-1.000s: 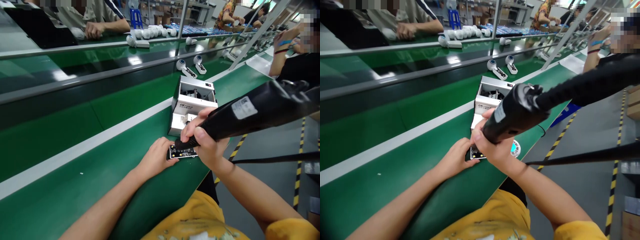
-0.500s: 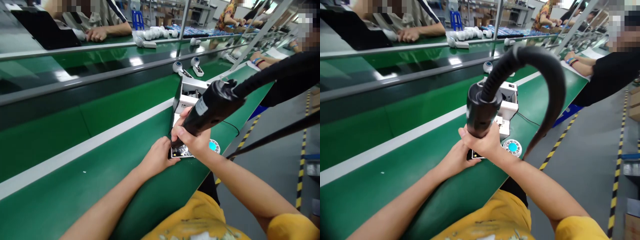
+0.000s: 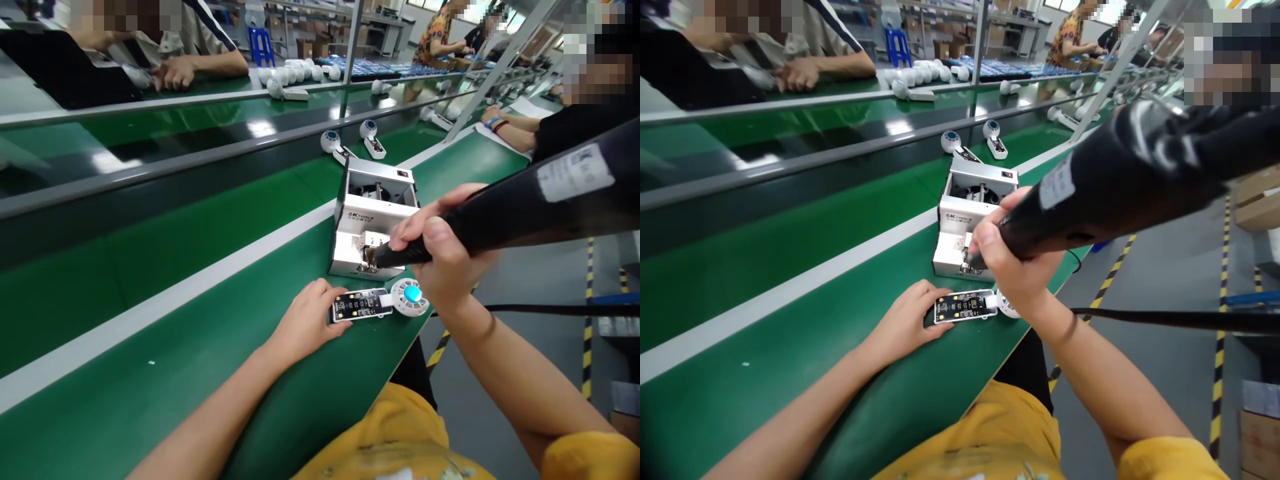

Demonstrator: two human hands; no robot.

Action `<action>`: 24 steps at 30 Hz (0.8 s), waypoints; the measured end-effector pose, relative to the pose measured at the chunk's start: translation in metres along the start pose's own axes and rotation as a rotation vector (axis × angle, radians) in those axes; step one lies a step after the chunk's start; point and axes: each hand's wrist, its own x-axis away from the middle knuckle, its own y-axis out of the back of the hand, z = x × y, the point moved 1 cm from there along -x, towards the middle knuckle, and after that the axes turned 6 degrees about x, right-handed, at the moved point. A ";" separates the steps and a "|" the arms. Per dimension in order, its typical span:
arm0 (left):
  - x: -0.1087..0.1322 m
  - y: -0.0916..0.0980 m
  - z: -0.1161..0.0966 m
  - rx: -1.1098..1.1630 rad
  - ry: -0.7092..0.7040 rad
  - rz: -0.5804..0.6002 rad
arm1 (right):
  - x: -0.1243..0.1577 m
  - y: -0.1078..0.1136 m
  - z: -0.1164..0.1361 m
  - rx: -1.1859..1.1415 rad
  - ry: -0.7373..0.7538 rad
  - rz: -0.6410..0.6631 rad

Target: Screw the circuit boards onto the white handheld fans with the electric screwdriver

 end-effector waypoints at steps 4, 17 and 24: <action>-0.001 0.000 0.000 -0.006 -0.010 -0.008 | 0.013 0.000 0.009 -0.018 -0.084 0.109; -0.002 -0.002 -0.005 -0.018 -0.029 -0.022 | 0.065 -0.010 0.010 0.078 -0.180 0.275; 0.000 -0.003 -0.004 -0.010 -0.034 -0.008 | 0.070 -0.005 0.012 0.095 -0.228 0.360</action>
